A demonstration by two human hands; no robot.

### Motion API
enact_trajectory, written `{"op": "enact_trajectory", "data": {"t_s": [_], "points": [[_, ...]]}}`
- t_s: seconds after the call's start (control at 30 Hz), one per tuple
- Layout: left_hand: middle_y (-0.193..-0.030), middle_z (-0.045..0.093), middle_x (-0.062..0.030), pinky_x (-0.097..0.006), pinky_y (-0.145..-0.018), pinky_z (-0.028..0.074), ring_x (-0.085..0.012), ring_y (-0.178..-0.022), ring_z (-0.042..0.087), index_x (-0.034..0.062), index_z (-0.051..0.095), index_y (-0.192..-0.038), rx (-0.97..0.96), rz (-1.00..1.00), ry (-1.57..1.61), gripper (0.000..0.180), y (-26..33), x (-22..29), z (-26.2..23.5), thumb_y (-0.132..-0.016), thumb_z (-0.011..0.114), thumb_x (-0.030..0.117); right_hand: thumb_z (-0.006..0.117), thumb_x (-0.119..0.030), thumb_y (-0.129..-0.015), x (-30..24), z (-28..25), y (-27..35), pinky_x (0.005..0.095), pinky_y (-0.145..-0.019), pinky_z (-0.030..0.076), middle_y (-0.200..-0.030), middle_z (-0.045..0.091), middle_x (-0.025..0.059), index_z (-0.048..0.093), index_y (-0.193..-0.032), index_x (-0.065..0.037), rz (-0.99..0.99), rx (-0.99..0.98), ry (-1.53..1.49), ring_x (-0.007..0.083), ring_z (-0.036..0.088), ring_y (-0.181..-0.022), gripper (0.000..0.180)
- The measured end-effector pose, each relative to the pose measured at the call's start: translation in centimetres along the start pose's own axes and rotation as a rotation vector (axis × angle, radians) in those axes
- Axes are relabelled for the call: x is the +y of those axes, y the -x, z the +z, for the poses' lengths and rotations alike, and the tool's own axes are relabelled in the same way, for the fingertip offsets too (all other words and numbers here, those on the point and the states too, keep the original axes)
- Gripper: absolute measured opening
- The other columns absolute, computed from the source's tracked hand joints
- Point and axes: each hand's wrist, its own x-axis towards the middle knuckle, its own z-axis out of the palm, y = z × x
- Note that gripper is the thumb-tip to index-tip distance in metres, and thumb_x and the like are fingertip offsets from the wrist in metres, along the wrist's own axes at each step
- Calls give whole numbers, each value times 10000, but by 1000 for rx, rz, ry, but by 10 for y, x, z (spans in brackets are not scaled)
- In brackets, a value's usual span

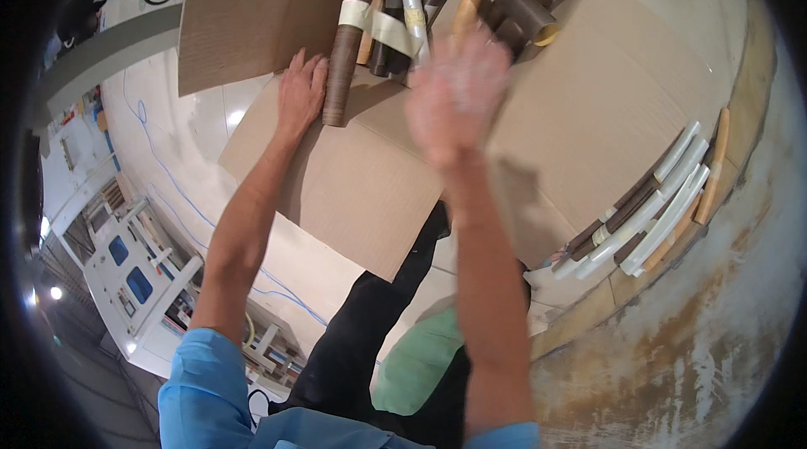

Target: The person sits on the floor and packs cylindrical objects into a cardboard box. They pick up the cylinders from a pile on the floor and place them into the box, occasionally adjusting their position. Another person briefly assists by handing over items.

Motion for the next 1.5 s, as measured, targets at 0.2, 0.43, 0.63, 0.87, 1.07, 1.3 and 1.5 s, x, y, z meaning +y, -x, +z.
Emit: {"op": "enact_trajectory", "data": {"t_s": [0.2, 0.43, 0.63, 0.87, 1.07, 1.3, 1.5], "points": [[-1412, 450, -247, -412, -1147, 244, -383, -1361, 366, 45, 382, -1448, -239, -160, 612, 945, 17, 44, -7, -769, 619, 657, 626, -268, -831, 65, -23, -91, 452, -994, 424, -1243, 580, 221, 547, -1231, -9, 41, -268, 502, 330, 546, -1187, 483], [-1290, 533, -121, -397, -1016, 367, -259, -1211, 479, -48, 538, -1269, -582, -598, 1216, 683, 9, 82, 30, -871, 611, 503, 633, -405, -838, 21, 38, -24, 467, -945, 454, -1187, 607, 246, 565, -1214, -24, 457, -327, -165, 397, 584, -1111, 540], [-1251, 563, -227, -396, -1022, 376, -305, -1186, 523, -59, 499, -1308, -645, -341, 576, 671, -6, 93, 72, -928, 483, 493, 542, -391, -920, 29, 90, 22, 512, -1064, 298, -1349, 480, 269, 503, -1345, -26, 284, -320, 227, 396, 470, -1253, 561], [-1284, 531, -267, -421, -1066, 343, -361, -1239, 481, -34, 493, -1323, -484, -182, 237, 571, -28, 102, 82, -927, 477, 377, 567, -239, -914, 35, 51, 40, 454, -999, 389, -1256, 562, 194, 565, -1253, -15, 272, -369, -141, 347, 530, -1172, 407], [-1311, 537, -253, -410, -1082, 339, -367, -1279, 461, 34, 546, -1310, 234, 32, 259, 538, -3, 80, 0, -907, 569, 391, 589, -96, -867, 12, -51, 126, 435, -814, 495, -1020, 638, 173, 594, -1134, -15, -67, -30, -398, 346, 617, -948, 279], [-1499, 349, -183, -578, -1023, 366, -355, -1370, 353, 131, 393, -1450, -200, -120, -402, 641, 70, -35, -48, -926, 532, 472, 644, -51, -845, 158, -131, 229, 384, -893, 451, -1125, 544, 154, 530, -1222, 46, 826, 477, -324, 255, 542, -988, 405], [-1541, 295, -132, -645, -1073, 245, -312, -1416, 295, 156, 306, -1493, 0, 354, -337, 637, 145, -7, 1, -895, 527, 169, 755, -385, -758, 330, -108, 316, 495, -1133, 251, -1489, 311, 243, 230, -1481, 8, 1097, 99, 254, 388, 296, -1383, 976]]}}
